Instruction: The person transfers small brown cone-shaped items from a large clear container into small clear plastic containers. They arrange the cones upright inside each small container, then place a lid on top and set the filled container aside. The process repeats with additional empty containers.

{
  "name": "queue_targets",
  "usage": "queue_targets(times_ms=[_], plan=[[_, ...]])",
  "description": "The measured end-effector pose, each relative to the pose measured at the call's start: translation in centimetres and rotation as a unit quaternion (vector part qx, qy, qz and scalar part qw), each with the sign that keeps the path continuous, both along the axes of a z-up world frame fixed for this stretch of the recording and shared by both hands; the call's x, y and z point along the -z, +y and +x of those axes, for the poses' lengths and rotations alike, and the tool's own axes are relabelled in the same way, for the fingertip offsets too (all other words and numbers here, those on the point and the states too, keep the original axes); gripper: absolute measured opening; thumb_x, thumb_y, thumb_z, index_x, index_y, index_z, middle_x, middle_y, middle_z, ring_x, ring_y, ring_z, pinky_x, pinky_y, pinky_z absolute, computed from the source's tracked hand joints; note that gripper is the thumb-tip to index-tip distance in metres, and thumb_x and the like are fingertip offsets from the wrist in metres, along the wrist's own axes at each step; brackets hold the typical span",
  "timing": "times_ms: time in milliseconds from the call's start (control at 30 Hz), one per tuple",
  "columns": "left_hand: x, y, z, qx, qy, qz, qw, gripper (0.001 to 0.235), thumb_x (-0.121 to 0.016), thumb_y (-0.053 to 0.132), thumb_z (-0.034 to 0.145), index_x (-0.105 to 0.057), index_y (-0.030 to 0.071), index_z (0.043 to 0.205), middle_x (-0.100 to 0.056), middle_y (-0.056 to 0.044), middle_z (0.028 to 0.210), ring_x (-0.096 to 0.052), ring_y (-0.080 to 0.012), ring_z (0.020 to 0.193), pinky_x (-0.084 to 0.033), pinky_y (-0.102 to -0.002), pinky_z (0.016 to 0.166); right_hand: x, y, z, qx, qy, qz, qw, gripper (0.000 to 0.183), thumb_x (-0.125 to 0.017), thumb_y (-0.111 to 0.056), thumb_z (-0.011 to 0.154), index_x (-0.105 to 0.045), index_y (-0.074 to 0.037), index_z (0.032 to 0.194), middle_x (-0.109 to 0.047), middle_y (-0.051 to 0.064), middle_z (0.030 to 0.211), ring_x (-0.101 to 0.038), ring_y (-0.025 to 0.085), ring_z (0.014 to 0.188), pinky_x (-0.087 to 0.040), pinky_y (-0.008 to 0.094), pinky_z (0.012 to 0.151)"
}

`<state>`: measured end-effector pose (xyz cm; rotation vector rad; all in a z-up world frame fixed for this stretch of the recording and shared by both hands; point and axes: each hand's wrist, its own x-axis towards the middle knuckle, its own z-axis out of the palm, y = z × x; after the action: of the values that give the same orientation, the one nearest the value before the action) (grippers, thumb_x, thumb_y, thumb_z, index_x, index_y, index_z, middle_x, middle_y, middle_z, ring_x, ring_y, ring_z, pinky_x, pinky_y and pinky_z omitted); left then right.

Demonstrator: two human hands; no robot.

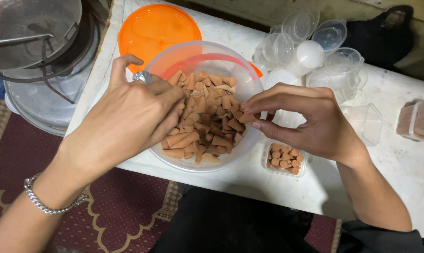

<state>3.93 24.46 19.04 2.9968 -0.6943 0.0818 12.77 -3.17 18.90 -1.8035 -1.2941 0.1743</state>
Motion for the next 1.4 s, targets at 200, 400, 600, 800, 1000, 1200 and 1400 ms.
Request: queue_targets(times_ms=[200, 400, 600, 800, 1000, 1200, 1400], plan=[[0.3, -2.2, -1.0, 0.023, 0.015, -0.171, 0.985, 0.013, -0.058, 0.016, 0.098, -0.058, 0.007, 0.089, -0.058, -0.005, 0.071, -0.057, -0.0248, 0.060, -0.045, -0.043, 0.056, 0.7, -2.6, -1.1, 0.052, -0.012, 0.000, 0.999, 0.025, -0.077, 0.000, 0.085, -0.069, 0.002, 0.109, -0.075, 0.012, 0.102, -0.072, 0.019, 0.082, -0.061, 0.025, 0.074], [-1.0, -6.6, -2.6, 0.086, -0.077, -0.292, 0.949, 0.012, -0.064, 0.009, 0.099, -0.069, 0.002, 0.107, -0.059, -0.008, 0.094, -0.058, -0.0218, 0.076, -0.047, -0.035, 0.060, 1.5, -6.5, -2.3, 0.102, 0.002, 0.005, 0.995, 0.023, -0.076, -0.001, 0.086, -0.066, 0.003, 0.106, -0.074, 0.012, 0.101, -0.074, 0.020, 0.089, -0.063, 0.026, 0.078], [-1.3, -11.4, -4.0, 0.120, -0.078, -0.371, 0.917, 0.017, -0.067, 0.010, 0.096, -0.064, -0.005, 0.104, -0.068, -0.012, 0.098, -0.066, -0.0228, 0.083, -0.053, -0.032, 0.072, 2.9, -10.8, -4.2, 0.162, 0.030, -0.018, 0.986, 0.024, -0.077, -0.005, 0.084, -0.069, -0.002, 0.106, -0.074, 0.011, 0.102, -0.074, 0.018, 0.091, -0.062, 0.025, 0.084], [1.4, -16.5, -4.9, 0.171, -0.074, -0.467, 0.864, 0.015, -0.063, 0.011, 0.097, -0.068, -0.003, 0.101, -0.065, -0.011, 0.090, -0.059, -0.0205, 0.071, -0.048, -0.030, 0.064, 6.1, -15.1, -6.2, 0.268, 0.103, -0.064, 0.956, 0.029, -0.080, -0.009, 0.082, -0.070, -0.007, 0.108, -0.075, 0.003, 0.098, -0.071, 0.013, 0.089, -0.057, 0.024, 0.085], [7.1, -19.2, -4.2, 0.109, 0.084, -0.513, 0.847, 0.013, -0.059, 0.013, 0.099, -0.065, 0.002, 0.100, -0.071, -0.005, 0.098, -0.069, -0.0212, 0.091, -0.056, -0.031, 0.082, 10.2, -17.3, -7.4, 0.290, 0.133, -0.034, 0.947, 0.023, -0.077, -0.003, 0.085, -0.070, -0.008, 0.106, -0.075, 0.003, 0.099, -0.070, 0.013, 0.089, -0.055, 0.024, 0.080], [13.3, -21.1, -3.3, -0.004, 0.093, -0.469, 0.878, 0.014, -0.076, 0.020, 0.087, -0.071, 0.015, 0.100, -0.067, -0.003, 0.071, -0.066, -0.0222, 0.066, -0.049, -0.034, 0.056, 14.1, -18.3, -7.9, 0.302, 0.110, -0.021, 0.947, 0.023, -0.076, -0.005, 0.085, -0.072, -0.011, 0.107, -0.076, 0.004, 0.092, -0.073, 0.021, 0.086, -0.057, 0.035, 0.072], [16.2, -22.1, -2.9, 0.025, 0.089, -0.413, 0.906, 0.009, -0.073, 0.020, 0.090, -0.070, 0.011, 0.090, -0.064, -0.005, 0.072, -0.065, -0.0268, 0.068, -0.049, -0.036, 0.059, 15.6, -18.5, -8.3, 0.306, 0.087, 0.000, 0.948, 0.022, -0.075, -0.005, 0.085, -0.073, -0.011, 0.106, -0.076, 0.004, 0.092, -0.072, 0.021, 0.084, -0.058, 0.034, 0.070]])
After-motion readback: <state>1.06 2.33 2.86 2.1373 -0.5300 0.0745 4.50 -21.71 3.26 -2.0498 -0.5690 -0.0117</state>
